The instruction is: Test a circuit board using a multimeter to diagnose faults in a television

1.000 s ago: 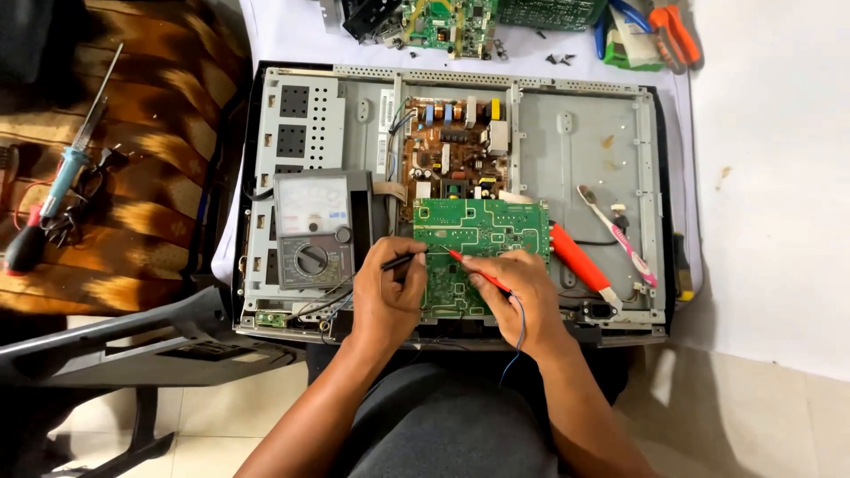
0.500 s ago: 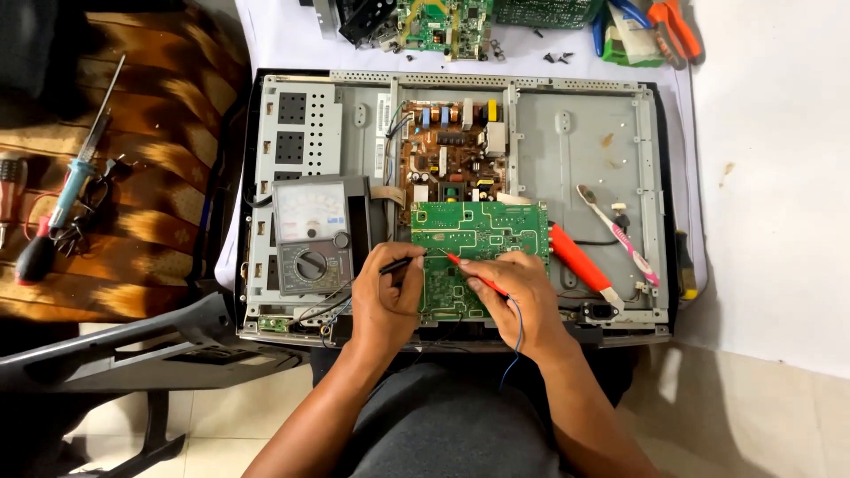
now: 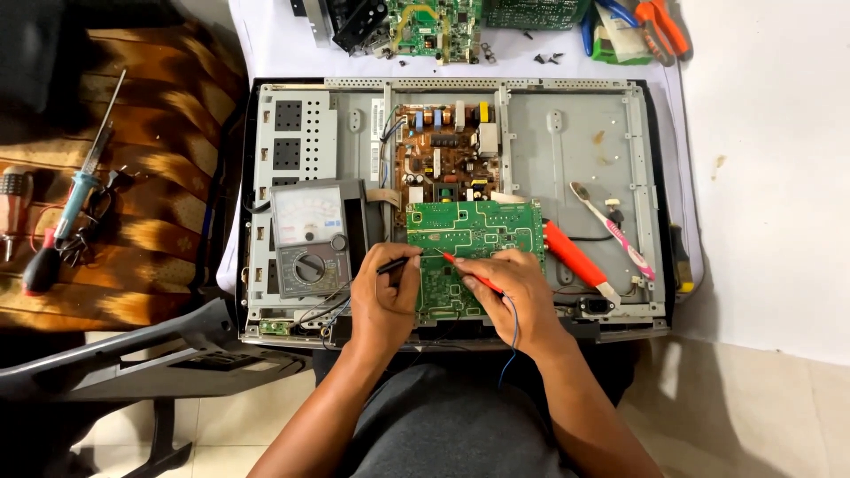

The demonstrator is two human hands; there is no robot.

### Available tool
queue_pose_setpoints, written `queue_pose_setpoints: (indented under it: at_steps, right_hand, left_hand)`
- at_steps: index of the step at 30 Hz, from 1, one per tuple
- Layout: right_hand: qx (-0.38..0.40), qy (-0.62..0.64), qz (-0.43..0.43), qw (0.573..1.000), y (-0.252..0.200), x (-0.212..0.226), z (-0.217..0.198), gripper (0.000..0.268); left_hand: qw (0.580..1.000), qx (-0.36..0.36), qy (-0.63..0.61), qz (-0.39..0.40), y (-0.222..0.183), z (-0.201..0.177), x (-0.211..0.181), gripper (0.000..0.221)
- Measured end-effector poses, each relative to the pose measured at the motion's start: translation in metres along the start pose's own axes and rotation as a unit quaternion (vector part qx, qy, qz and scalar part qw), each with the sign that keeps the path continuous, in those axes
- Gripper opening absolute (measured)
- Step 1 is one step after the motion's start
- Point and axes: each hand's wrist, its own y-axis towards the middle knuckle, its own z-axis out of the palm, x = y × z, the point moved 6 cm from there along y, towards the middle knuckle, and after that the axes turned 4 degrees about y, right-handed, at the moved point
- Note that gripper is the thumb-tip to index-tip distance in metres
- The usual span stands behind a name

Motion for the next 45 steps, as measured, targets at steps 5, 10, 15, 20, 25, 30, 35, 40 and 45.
queue_pose_setpoints:
  at_steps: [5,10,15,20,25,30,35,40,45]
  right_hand:
    - [0.003,0.000,-0.003,1.000,0.001,0.001,-0.001,0.020]
    - [-0.001,-0.013,-0.003,1.000,-0.003,-0.006,0.002,0.019]
    - [-0.009,0.005,0.003,1.000,-0.007,-0.009,0.002,0.021]
    - [-0.005,-0.002,0.006,1.000,-0.003,0.003,0.000,0.023]
    - [-0.001,-0.009,0.003,1.000,-0.004,-0.001,0.001,0.024]
    - [-0.001,-0.009,0.014,1.000,-0.005,-0.005,0.002,0.023]
    - [-0.023,-0.013,0.034,0.999,-0.014,-0.019,0.002,0.023]
    - [-0.024,-0.005,0.050,0.998,-0.014,-0.021,0.003,0.024]
    - [-0.005,-0.008,0.012,1.000,-0.009,-0.007,0.003,0.023]
  left_hand:
    - [1.000,0.000,0.003,0.001,0.000,0.001,-0.001,0.011]
    - [1.000,-0.002,0.001,0.001,0.002,0.000,-0.001,0.011]
    - [0.999,-0.024,0.029,-0.014,0.006,-0.003,0.004,0.010]
    - [0.999,-0.025,0.021,-0.005,0.003,-0.004,-0.010,0.011]
    - [0.999,-0.024,0.032,-0.009,0.004,-0.003,-0.008,0.012]
    - [1.000,-0.023,0.017,-0.010,0.003,-0.002,-0.009,0.012]
    - [1.000,-0.017,0.013,-0.011,0.005,-0.002,-0.010,0.012]
    - [1.000,-0.013,0.014,-0.009,0.005,-0.004,-0.016,0.011]
    - [1.000,-0.011,0.019,-0.004,0.006,-0.004,-0.015,0.011]
